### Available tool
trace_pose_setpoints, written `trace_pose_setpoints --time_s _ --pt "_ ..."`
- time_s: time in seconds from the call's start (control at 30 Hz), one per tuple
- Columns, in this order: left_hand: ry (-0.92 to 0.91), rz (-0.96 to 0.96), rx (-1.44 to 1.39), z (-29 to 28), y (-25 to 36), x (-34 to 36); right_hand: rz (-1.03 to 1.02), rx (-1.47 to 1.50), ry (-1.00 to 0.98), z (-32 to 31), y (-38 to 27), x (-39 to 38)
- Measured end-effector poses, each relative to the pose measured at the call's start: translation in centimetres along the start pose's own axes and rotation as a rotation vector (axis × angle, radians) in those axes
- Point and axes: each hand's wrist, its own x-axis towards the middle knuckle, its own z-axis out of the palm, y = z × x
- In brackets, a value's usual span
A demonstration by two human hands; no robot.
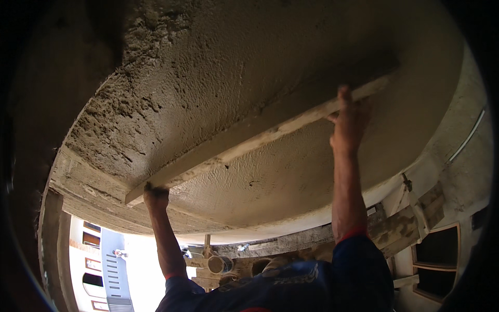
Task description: The person applies wet plaster from a bucket onto a wall using a trowel and then smooths it using a long wooden leveling board.
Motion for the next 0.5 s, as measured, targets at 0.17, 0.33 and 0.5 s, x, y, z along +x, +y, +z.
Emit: trace_pose_setpoints --time_s 0.17,0.33,0.5 --pt "0.173 0.001 0.121 -14.1 6.3 6.0 0.057 0.14 -0.392 1.3 7.8 -10.2" --pt "0.223 0.122 0.022 -9.0 3.5 5.4 -0.358 0.06 -0.286 3.3 9.3 -7.6" --pt "0.0 0.253 0.131 4.1 7.1 -1.1 -0.176 0.101 -0.12 7.0 -4.9 -0.6"
